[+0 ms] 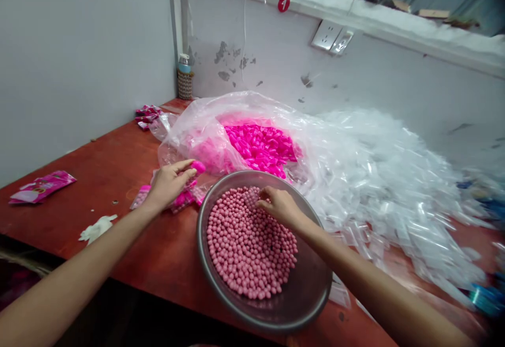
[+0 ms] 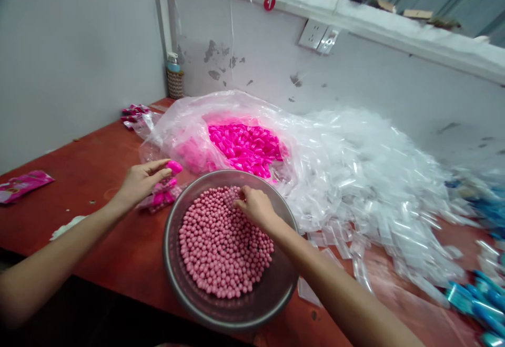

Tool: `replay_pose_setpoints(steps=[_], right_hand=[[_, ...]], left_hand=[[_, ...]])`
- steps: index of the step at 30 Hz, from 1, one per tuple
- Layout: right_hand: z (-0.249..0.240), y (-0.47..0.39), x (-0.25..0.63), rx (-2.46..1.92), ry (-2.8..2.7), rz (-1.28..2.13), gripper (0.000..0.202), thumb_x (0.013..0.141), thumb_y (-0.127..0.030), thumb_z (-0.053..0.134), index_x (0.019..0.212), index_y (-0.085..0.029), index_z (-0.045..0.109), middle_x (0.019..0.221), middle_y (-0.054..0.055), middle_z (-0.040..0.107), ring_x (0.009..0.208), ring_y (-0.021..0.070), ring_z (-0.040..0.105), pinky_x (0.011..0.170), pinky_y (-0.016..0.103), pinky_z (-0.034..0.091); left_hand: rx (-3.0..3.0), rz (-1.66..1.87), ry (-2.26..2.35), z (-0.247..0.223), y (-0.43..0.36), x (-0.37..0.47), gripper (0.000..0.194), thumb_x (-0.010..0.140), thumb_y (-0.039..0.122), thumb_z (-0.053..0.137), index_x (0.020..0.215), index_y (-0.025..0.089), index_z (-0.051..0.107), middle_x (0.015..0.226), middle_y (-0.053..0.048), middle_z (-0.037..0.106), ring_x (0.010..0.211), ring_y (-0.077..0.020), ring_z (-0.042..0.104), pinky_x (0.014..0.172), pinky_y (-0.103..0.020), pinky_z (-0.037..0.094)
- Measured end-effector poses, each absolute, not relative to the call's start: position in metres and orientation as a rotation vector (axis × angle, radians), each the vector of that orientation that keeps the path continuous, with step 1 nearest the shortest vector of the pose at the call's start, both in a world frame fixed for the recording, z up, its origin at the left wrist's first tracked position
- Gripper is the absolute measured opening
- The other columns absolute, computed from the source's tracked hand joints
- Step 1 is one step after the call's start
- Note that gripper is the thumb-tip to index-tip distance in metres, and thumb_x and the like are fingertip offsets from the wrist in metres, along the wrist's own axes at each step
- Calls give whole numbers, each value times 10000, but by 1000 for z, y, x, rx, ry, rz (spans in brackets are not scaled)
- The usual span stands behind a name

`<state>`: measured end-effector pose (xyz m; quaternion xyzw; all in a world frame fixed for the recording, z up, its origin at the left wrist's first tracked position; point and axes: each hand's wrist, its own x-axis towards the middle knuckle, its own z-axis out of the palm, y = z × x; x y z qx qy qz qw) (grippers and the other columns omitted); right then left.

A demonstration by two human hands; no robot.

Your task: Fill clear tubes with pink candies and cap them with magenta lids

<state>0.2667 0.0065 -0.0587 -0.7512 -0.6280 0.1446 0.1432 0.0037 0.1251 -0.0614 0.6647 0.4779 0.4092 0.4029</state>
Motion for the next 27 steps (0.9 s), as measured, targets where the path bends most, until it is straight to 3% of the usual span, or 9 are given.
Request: replay_pose_setpoints(steps=[6,11,14,19,24,27], right_hand=[[-80,19,259,-2152,-1727,475,286,655,-320,662,852,-154,538,795,67,622,739,215,572,623,276,386],[-74,9,265,-1872,-1551,900,227,748,-372,554,749,-150,506,675,24,601,606,147,578,562,243,434],[-75,1,263,-1794,-1505,997,181,755,-325,532,763,-148,495,643,15,591,572,144,577,536,244,446],[-72,3,248,-1844,-1698,832,110,720,-227,567,797,-150,580,780,38,633,711,165,577,629,258,426],[-50,3,245,-1813,-2115,834,300,731,-287,611,1010,-178,581,963,54,633,847,195,574,734,277,406],[-49,-1,243,-1693,-2398,834,325,699,-282,660,1001,-193,581,960,42,630,854,190,569,735,259,397]], left_hand=[[1904,1072,1072,-47,98,17,344,764,320,567,1057,154,635,1057,-81,642,970,-230,590,915,-331,411],[2004,919,800,-32,69,48,373,802,285,522,1153,168,561,1106,-54,620,985,-186,584,884,-292,442],[2135,749,765,-38,63,65,400,789,267,533,1172,149,541,1150,-80,592,1045,-212,550,912,-320,420],[2319,629,764,-50,64,78,314,791,173,492,1086,146,595,1086,-80,623,1005,-216,564,896,-328,417],[2259,748,780,-47,63,67,317,808,154,457,1096,152,590,1095,-61,622,1009,-177,563,904,-281,410],[2187,759,749,-45,62,59,306,815,176,463,1092,158,593,1089,-43,627,1001,-162,569,888,-262,421]])
